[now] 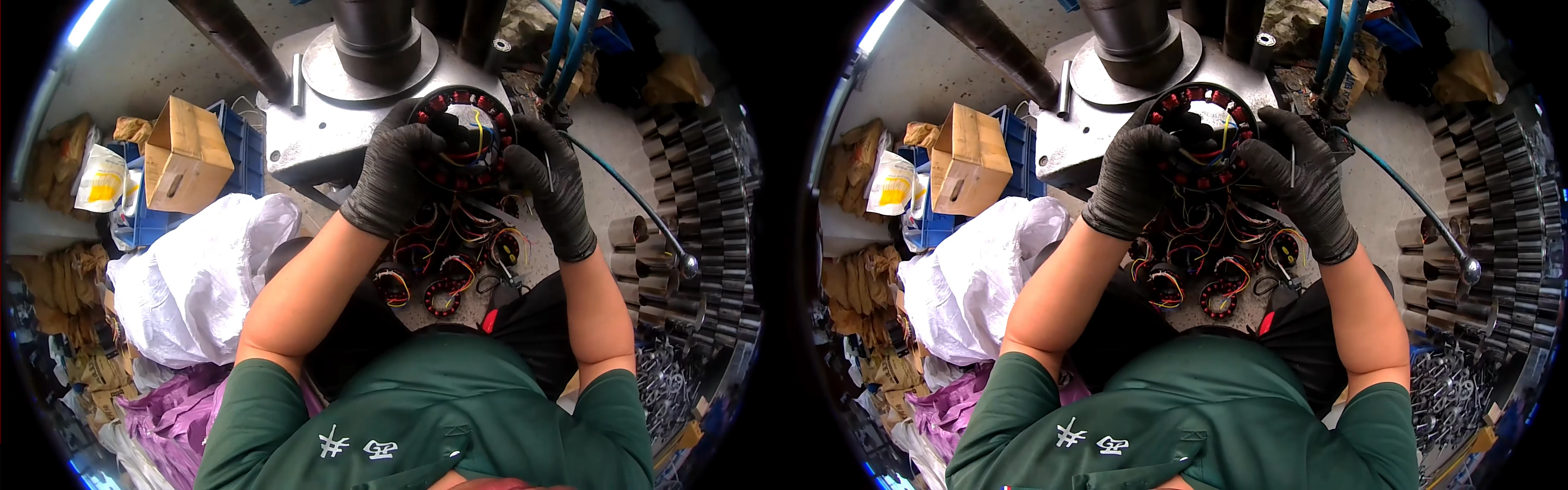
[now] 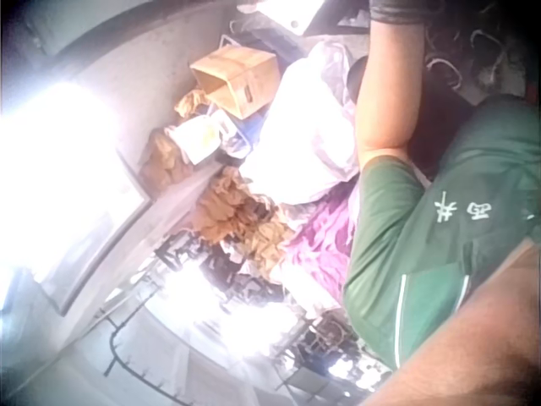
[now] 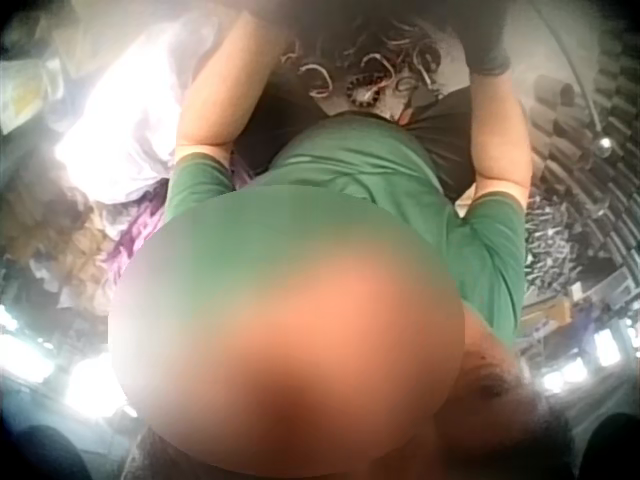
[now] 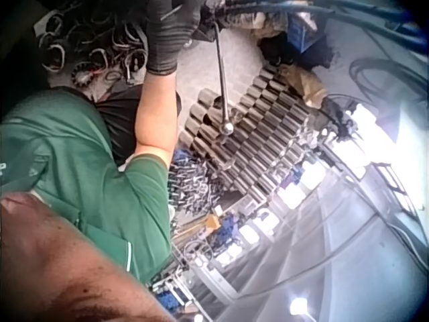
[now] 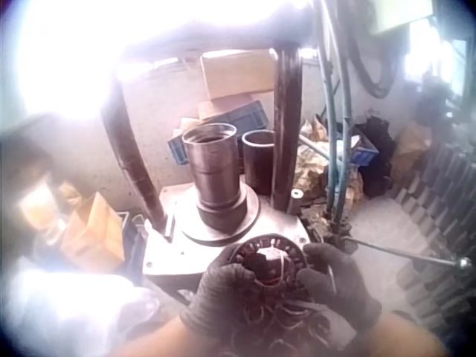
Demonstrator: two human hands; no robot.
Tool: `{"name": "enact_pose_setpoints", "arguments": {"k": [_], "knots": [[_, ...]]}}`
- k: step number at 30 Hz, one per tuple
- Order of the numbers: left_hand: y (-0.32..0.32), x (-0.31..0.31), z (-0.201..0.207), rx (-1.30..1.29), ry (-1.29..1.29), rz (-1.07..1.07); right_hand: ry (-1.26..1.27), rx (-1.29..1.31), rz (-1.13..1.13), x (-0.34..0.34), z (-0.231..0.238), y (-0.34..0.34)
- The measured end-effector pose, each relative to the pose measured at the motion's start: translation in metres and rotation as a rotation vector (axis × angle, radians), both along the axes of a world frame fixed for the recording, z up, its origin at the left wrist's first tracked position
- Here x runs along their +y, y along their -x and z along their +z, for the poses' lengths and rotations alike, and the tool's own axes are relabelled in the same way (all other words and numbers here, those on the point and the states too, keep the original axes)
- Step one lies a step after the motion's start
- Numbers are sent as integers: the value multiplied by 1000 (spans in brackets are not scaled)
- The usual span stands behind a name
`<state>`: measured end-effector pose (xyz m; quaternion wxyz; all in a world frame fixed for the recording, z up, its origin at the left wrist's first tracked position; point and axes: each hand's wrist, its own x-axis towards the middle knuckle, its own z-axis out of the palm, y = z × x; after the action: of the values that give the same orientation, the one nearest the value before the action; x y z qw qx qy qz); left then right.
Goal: The person picks up a metal cylinder and places it onto a mechanical press before inserting a wire-wound stator into a sleeve, using a small pick to arrange the internal wires.
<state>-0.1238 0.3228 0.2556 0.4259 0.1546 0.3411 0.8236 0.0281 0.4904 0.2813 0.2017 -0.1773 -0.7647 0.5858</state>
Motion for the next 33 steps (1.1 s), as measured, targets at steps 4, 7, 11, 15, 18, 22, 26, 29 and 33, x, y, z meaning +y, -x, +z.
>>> {"name": "enact_pose_setpoints", "arguments": {"k": [4, 7, 11, 15, 18, 22, 26, 29, 33], "knots": [[-5, -2, 9, 10, 38, -40, 39, 46, 67, -4, -1, -2], [1, 0, -2, 146, 91, -41, 86, 66, 69, -6, -3, -2], [-12, 6, 10, 245, 137, 109, 131, 123, -9, -9, -5, -1], [-16, 10, 5, 139, 36, 68, 184, 199, -87, -7, -10, -1], [-24, 10, 8, 53, -87, -184, 167, 267, -87, -1, -15, 2], [-39, 13, -7, 188, 18, -106, 142, 308, -69, -1, -13, 2], [-39, 13, 2, 184, -19, -106, 208, 282, -94, -4, -14, 0], [-36, 16, -6, 223, -52, -15, 219, 258, -67, -8, -12, 0], [-33, 15, 3, 261, 41, 24, 168, 222, -73, -12, -18, -2]]}}
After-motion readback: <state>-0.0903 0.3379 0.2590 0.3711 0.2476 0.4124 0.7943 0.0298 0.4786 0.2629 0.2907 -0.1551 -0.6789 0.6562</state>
